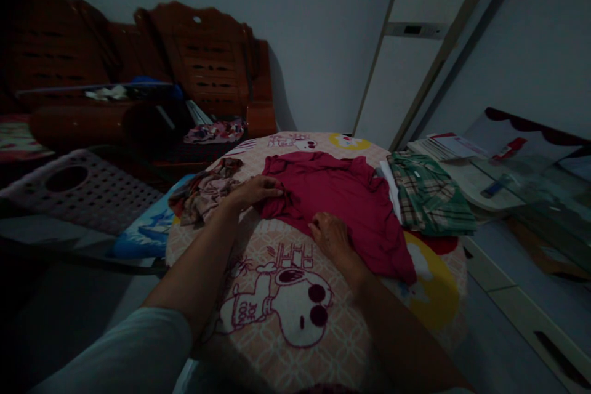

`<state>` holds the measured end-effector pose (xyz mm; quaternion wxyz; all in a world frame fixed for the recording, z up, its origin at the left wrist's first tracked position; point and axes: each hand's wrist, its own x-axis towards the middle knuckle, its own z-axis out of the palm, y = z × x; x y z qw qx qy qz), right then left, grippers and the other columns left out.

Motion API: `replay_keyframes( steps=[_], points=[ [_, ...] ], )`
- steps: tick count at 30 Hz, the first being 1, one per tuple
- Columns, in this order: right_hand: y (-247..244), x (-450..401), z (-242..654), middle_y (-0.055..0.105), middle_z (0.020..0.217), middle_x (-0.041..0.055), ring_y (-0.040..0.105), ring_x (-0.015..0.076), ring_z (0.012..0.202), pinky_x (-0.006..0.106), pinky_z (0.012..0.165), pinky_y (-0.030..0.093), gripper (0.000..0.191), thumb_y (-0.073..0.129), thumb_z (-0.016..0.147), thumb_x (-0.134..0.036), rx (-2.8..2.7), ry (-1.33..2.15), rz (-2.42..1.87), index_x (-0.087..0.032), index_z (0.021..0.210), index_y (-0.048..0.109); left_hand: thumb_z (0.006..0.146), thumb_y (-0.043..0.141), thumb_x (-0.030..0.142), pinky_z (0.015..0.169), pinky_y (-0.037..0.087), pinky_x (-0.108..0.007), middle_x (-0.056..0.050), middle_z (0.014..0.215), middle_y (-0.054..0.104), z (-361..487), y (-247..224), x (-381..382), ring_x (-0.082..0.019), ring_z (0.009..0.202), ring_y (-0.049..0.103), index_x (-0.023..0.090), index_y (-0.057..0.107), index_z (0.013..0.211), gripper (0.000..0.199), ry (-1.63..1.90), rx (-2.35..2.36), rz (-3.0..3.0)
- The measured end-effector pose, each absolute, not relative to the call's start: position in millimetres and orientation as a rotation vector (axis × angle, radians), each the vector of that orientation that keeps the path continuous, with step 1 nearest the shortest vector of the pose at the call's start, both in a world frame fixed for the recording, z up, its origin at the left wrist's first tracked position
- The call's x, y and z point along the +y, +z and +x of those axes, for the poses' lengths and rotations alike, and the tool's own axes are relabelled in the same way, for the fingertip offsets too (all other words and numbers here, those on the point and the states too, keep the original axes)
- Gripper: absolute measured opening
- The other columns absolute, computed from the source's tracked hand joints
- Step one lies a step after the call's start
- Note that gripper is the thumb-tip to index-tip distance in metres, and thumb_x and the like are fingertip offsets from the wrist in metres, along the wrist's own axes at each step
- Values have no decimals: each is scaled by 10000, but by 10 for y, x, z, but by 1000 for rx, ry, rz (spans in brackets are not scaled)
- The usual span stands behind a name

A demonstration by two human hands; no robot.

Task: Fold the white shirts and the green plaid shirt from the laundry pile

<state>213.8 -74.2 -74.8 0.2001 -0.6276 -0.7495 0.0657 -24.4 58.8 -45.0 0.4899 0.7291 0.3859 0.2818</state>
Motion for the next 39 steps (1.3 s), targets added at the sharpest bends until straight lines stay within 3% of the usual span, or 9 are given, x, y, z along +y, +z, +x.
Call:
replay_keyframes(
  steps=[3,9,16,22,28,31,35,39],
  points=[
    [-749,-753,2114,734,918,99,651,198,801,275,685,401,126,576,901,-222,-2120,130,-1797,-177,914,692,651,709,361,451,259,-172,55,529,461,-176,-482,611,-62,490,356,146,553,580,275,761,981,1737],
    [-690,-734,2150,717,786,67,628,175,702,257,651,392,140,534,842,-164,-1994,210,-1787,-181,806,669,634,716,333,495,336,-165,44,628,543,-79,-401,575,-74,555,451,144,585,697,238,940,972,1584],
    [-640,-748,2182,599,615,-10,530,128,572,226,567,362,91,519,721,-163,-1875,431,-1442,-199,663,579,626,749,280,553,401,-184,32,674,599,-98,-306,500,-84,583,525,140,616,755,232,997,883,1430],
    [-714,-787,2066,644,688,6,549,128,620,234,622,374,90,544,790,-162,-2037,438,-1432,-193,749,619,585,755,227,664,462,-207,35,730,622,-36,-158,386,-94,662,575,144,603,759,245,1057,796,1339],
    [-729,-802,1989,683,759,43,590,156,670,253,641,378,166,680,830,-339,-2122,320,-1570,-181,834,629,570,768,207,661,462,-205,37,716,609,-4,-146,376,-87,647,568,141,602,743,249,1088,757,1317],
    [-689,-824,1944,703,825,68,601,167,708,257,641,354,88,638,837,-257,-2161,172,-1674,-180,881,632,552,785,202,640,463,-199,33,713,617,-21,-137,372,-85,631,567,137,609,730,259,1083,747,1280],
    [-640,-822,1992,681,742,42,583,150,649,253,612,329,87,549,829,-149,-2088,167,-1720,-178,836,630,526,803,190,654,477,-200,29,724,638,-69,-116,376,-88,645,583,136,625,736,281,1067,722,1235],
    [-657,-812,2057,680,750,36,609,158,682,246,623,355,115,597,876,-288,-2075,262,-1645,-179,848,620,504,818,165,656,482,-200,24,716,646,-92,-110,388,-86,636,590,134,631,715,283,1093,697,1201]
  ],
)
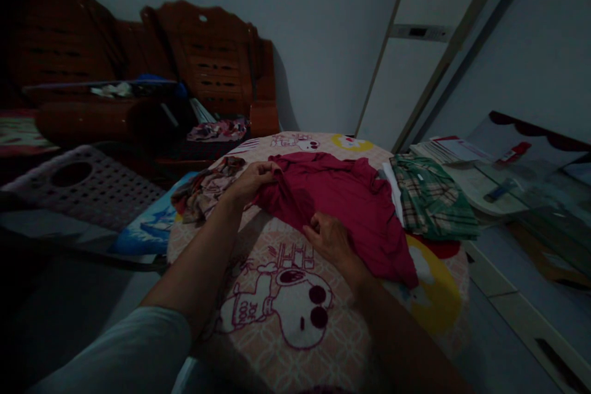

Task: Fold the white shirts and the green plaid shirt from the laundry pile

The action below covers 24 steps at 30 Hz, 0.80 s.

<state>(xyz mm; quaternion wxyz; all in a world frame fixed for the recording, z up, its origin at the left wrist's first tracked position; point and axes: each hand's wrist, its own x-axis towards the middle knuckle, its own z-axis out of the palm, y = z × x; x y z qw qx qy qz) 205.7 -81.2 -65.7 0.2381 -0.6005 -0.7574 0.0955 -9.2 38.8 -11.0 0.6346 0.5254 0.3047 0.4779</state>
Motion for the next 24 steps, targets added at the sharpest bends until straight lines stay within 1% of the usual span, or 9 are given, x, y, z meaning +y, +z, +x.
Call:
replay_keyframes(
  steps=[2,4,7,13,19,22,24],
  points=[
    [-678,-828,2030,693,802,61,628,184,732,258,639,364,231,631,878,-403,-2126,185,-1683,-174,909,618,507,819,160,666,489,-203,21,723,654,-85,-109,385,-89,647,599,134,636,719,282,1093,694,1190],
    [-689,-853,1970,702,865,94,642,211,779,273,650,365,289,628,884,-442,-2184,70,-1762,-167,969,608,512,817,161,666,493,-203,20,724,659,-75,-108,381,-91,653,604,134,638,724,279,1088,701,1182],
    [-671,-885,1876,703,930,123,653,225,823,283,656,362,248,575,925,-395,-2249,-16,-1846,-164,1015,588,506,806,152,643,491,-199,21,708,658,-67,-114,388,-92,639,598,134,642,721,272,1086,724,1175],
    [-633,-885,1819,691,935,118,646,223,830,293,661,360,161,504,938,-294,-2264,-60,-1882,-165,999,579,515,790,132,646,484,-190,25,710,653,-69,-172,428,-85,639,602,134,642,736,266,1087,742,1162],
    [-722,-854,1861,690,863,113,622,203,755,289,634,333,148,476,889,-210,-2201,-59,-1842,-161,919,613,500,800,136,656,489,-181,20,708,663,-82,-202,450,-83,646,609,130,652,720,265,1101,733,1138],
    [-729,-833,1895,684,814,98,590,183,700,284,624,318,157,476,852,-181,-2123,8,-1826,-158,869,630,488,809,146,622,484,-177,21,694,659,-98,-202,468,-82,622,598,131,652,711,274,1102,749,1137],
    [-696,-818,1944,658,754,70,557,168,663,279,621,313,155,483,808,-167,-2037,98,-1780,-158,829,636,493,822,167,594,478,-176,19,692,660,-133,-189,463,-84,605,594,132,647,711,282,1083,756,1139]
  ],
)
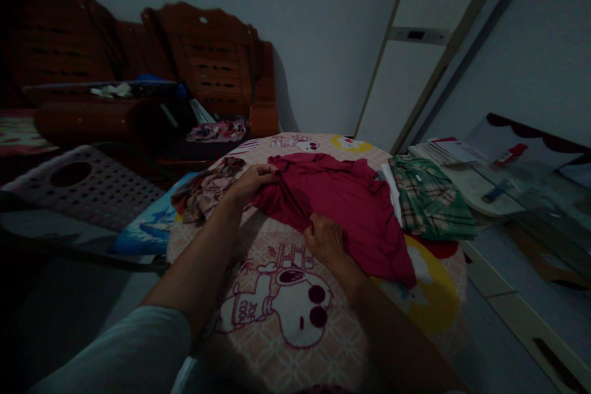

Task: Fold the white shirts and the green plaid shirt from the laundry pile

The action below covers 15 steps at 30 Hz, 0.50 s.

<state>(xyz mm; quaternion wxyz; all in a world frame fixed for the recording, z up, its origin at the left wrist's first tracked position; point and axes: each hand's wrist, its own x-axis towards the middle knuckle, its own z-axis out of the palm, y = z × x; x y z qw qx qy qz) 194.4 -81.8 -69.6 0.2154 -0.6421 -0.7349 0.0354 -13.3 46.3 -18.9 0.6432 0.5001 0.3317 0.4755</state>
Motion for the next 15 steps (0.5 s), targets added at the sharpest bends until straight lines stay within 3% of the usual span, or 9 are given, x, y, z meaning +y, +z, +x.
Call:
replay_keyframes(
  steps=[3,6,11,15],
  points=[
    [-590,-810,2077,565,643,7,490,135,598,261,597,311,124,497,735,-181,-1941,400,-1597,-165,735,620,511,846,199,543,451,-164,21,675,654,-238,-132,412,-77,559,580,131,640,725,304,974,727,1187],
    [-452,-843,2234,510,625,-30,453,106,569,230,555,316,125,522,700,-234,-1865,912,-1330,-165,724,623,522,869,224,470,386,-144,31,616,632,-376,-27,325,-59,484,535,122,655,756,333,824,685,1298],
    [-348,-986,2259,508,629,-49,401,73,527,197,483,277,304,569,677,-221,-1889,1508,-1138,-137,928,719,583,864,328,371,283,-140,2,522,621,-537,133,223,-44,370,453,101,683,721,322,559,575,1510],
    [-407,-1097,2049,489,640,-60,376,60,541,183,484,267,472,605,711,-170,-2109,1676,-986,-146,1169,712,634,832,411,303,195,-160,-47,500,637,-612,132,211,-44,273,375,103,675,702,352,459,534,1554]
  ],
)
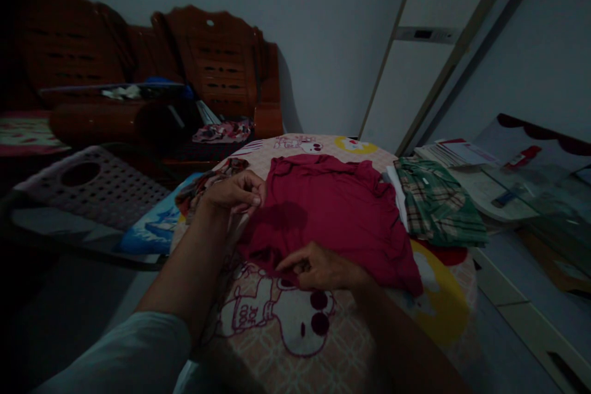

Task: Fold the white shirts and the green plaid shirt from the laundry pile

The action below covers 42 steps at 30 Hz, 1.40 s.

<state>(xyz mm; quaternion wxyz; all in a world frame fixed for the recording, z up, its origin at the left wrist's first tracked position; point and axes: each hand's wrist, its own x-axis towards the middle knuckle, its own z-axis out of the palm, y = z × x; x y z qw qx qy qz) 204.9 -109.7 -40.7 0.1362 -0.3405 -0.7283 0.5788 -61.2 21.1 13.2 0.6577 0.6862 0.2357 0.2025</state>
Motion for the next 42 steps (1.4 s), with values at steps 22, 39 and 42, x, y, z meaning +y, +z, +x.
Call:
replay_keyframes(
  steps=[22,39,42],
  points=[
    [-580,-1166,1721,705,926,46,594,113,743,231,668,465,392,610,844,-235,-2023,1492,-966,-173,1221,695,741,612,133,874,490,-269,-79,984,761,-489,-497,728,-230,965,684,194,728,1136,416,714,1804,1997],
    [-589,-1133,1681,726,1067,69,656,170,935,283,828,480,303,627,871,-288,-2232,1475,-769,-183,1133,736,695,602,69,927,477,-351,-170,953,728,-474,-570,758,-301,1004,665,120,780,961,324,680,1920,2112],
    [-604,-1123,1681,726,1075,77,657,168,928,281,832,482,302,629,868,-283,-2228,1471,-746,-173,1127,740,745,609,133,917,477,-325,-160,1027,722,-347,-426,763,-295,1027,658,148,770,999,301,642,1885,2209]
  ],
)
